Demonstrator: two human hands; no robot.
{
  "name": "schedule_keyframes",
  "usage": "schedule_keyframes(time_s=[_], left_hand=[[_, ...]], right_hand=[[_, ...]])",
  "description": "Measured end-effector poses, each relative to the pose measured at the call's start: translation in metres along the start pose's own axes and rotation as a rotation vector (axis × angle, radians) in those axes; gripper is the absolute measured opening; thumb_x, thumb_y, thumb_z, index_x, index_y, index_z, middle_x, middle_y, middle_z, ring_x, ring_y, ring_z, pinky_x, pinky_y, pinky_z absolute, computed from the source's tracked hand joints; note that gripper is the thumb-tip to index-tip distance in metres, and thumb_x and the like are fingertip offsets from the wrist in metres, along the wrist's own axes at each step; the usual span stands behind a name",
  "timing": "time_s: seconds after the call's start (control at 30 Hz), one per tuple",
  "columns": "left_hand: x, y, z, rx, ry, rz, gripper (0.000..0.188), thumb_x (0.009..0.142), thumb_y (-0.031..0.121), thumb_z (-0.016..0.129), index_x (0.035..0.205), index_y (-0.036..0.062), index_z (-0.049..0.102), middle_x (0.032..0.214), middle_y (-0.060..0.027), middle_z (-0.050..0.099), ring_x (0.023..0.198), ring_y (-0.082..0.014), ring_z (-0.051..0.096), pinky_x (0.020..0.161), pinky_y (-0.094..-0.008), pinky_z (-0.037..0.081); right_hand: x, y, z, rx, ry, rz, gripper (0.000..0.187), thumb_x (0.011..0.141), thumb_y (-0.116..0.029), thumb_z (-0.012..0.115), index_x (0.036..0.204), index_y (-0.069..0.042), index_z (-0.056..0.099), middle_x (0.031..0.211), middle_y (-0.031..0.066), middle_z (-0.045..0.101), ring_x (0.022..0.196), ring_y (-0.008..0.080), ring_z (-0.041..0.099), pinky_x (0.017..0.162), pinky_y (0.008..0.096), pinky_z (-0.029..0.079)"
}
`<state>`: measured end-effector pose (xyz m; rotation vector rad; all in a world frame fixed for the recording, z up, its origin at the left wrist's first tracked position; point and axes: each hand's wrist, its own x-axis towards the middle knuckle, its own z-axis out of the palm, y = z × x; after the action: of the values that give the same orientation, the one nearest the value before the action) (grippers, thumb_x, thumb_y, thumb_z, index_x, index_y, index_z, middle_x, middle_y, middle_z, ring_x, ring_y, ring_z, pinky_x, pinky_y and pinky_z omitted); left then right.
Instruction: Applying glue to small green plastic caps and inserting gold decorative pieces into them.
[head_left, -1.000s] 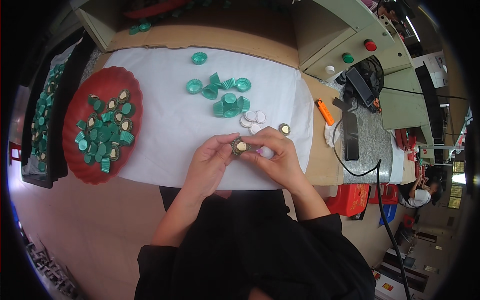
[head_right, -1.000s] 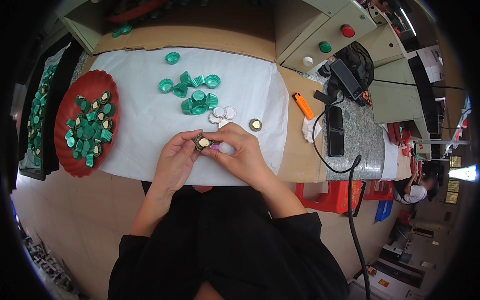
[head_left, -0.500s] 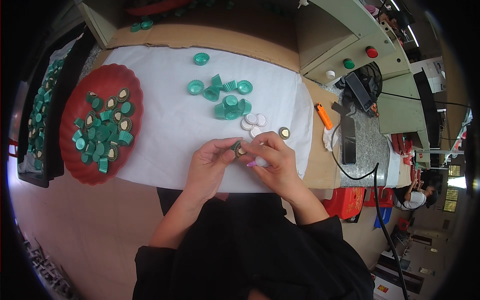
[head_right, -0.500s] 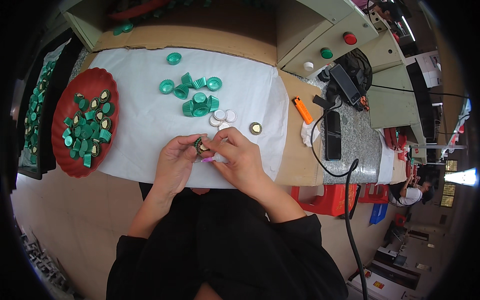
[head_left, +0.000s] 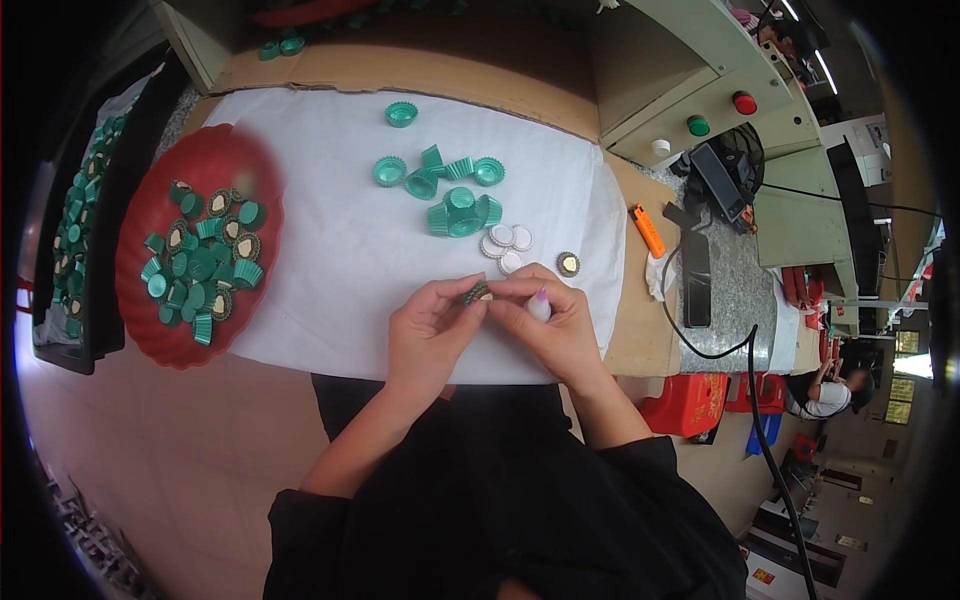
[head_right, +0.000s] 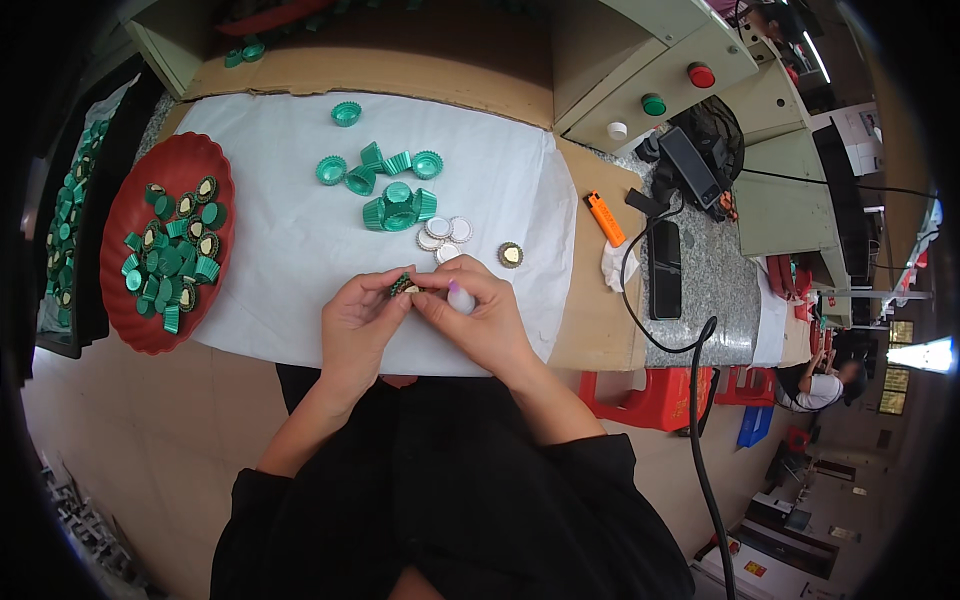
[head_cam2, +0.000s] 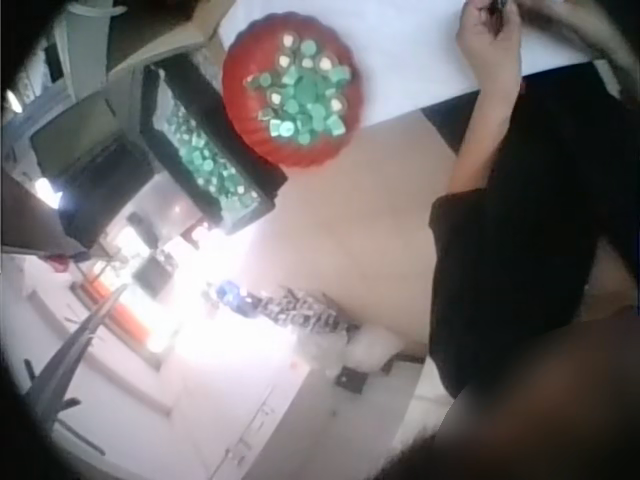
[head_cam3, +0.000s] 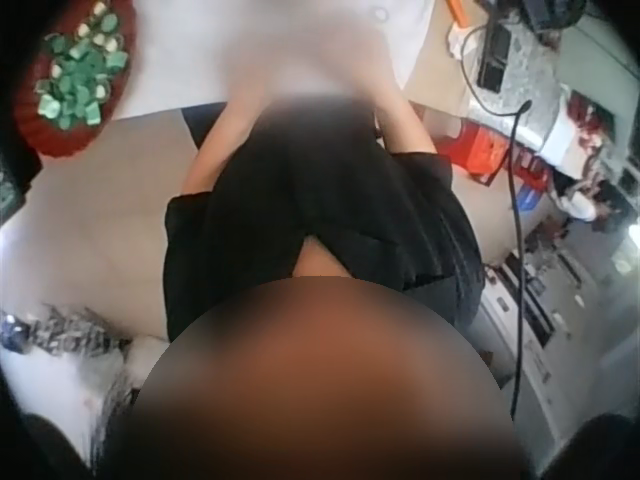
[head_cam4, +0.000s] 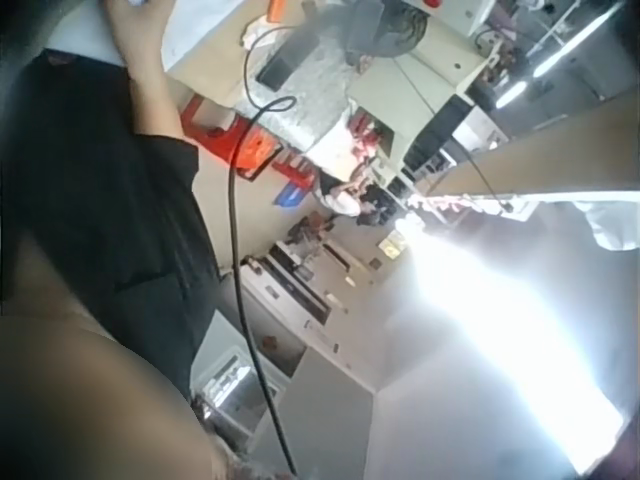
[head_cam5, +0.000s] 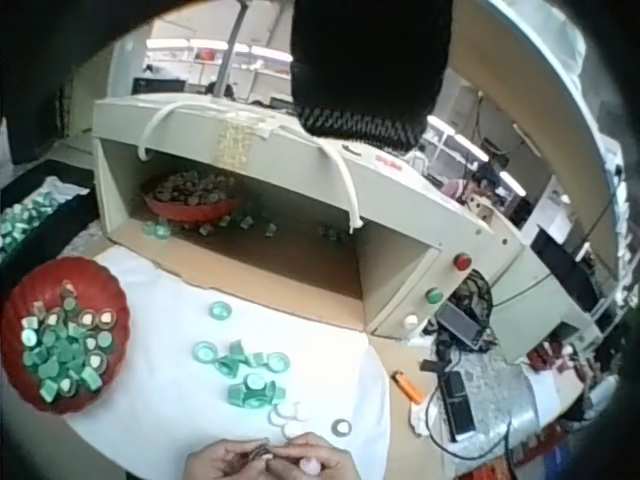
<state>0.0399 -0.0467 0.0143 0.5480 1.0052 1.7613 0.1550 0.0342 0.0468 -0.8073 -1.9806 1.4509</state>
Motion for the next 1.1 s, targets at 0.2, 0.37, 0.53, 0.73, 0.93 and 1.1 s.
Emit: schedule_keyframes(time_s=[0.2, 0.37, 0.53, 0.73, 0.93, 1.1], left_hand=[[-0.003, -0.012, 0.006, 0.092, 0.039, 0.142, 0.028, 0.074, -0.010, 0.054, 0.101, -0.0027, 0.050, 0.095, -0.0070, 0.055, 0.088, -0.0106, 0.053, 0.078, -0.0221, 0.042], [-0.002, -0.015, 0.007, 0.136, 0.083, 0.197, 0.027, 0.074, -0.007, 0.056, 0.101, -0.0031, 0.050, 0.091, -0.0061, 0.055, 0.084, -0.0093, 0.053, 0.074, -0.0216, 0.043], [-0.006, -0.021, 0.004, 0.207, 0.047, 0.156, 0.029, 0.075, -0.007, 0.054, 0.103, -0.0030, 0.049, 0.094, -0.0066, 0.053, 0.084, -0.0095, 0.052, 0.074, -0.0212, 0.042], [-0.006, -0.019, 0.002, 0.258, 0.046, 0.223, 0.030, 0.074, -0.007, 0.056, 0.104, -0.0006, 0.052, 0.091, -0.0050, 0.054, 0.079, -0.0080, 0.052, 0.069, -0.0203, 0.042], [-0.005, -0.020, 0.000, 0.323, 0.022, 0.291, 0.031, 0.075, -0.009, 0.054, 0.105, -0.0004, 0.052, 0.094, -0.0062, 0.053, 0.082, -0.0086, 0.051, 0.071, -0.0203, 0.041], [-0.005, -0.015, 0.000, 0.279, 0.009, 0.271, 0.029, 0.077, -0.006, 0.053, 0.106, -0.0009, 0.052, 0.099, -0.0076, 0.053, 0.084, -0.0090, 0.051, 0.073, -0.0207, 0.041]], right_hand=[[-0.001, -0.002, 0.006, 0.245, 0.107, 0.313, 0.018, 0.074, -0.004, 0.062, 0.091, -0.001, 0.058, 0.076, 0.0014, 0.057, 0.068, 0.0053, 0.050, 0.061, 0.0171, 0.040], [0.002, -0.007, 0.006, 0.357, 0.064, 0.400, 0.013, 0.076, -0.006, 0.060, 0.087, 0.000, 0.058, 0.075, 0.0011, 0.058, 0.066, 0.0044, 0.049, 0.060, 0.0167, 0.039], [0.002, -0.003, 0.000, 0.388, 0.029, 0.492, 0.012, 0.076, -0.011, 0.060, 0.082, -0.002, 0.059, 0.068, 0.0008, 0.057, 0.055, 0.0052, 0.048, 0.050, 0.0168, 0.035], [0.001, 0.000, -0.001, 0.400, 0.025, 0.498, 0.012, 0.076, -0.012, 0.061, 0.081, -0.002, 0.058, 0.068, 0.0021, 0.056, 0.051, 0.0052, 0.044, 0.046, 0.0175, 0.035], [0.001, -0.002, 0.000, 0.388, 0.018, 0.492, 0.012, 0.076, -0.013, 0.061, 0.081, -0.002, 0.058, 0.068, 0.0016, 0.056, 0.051, 0.0050, 0.044, 0.046, 0.0174, 0.035], [0.001, -0.004, 0.002, 0.377, 0.037, 0.490, 0.012, 0.075, -0.012, 0.062, 0.081, -0.002, 0.058, 0.067, 0.0011, 0.055, 0.052, 0.0056, 0.045, 0.047, 0.0177, 0.035]])
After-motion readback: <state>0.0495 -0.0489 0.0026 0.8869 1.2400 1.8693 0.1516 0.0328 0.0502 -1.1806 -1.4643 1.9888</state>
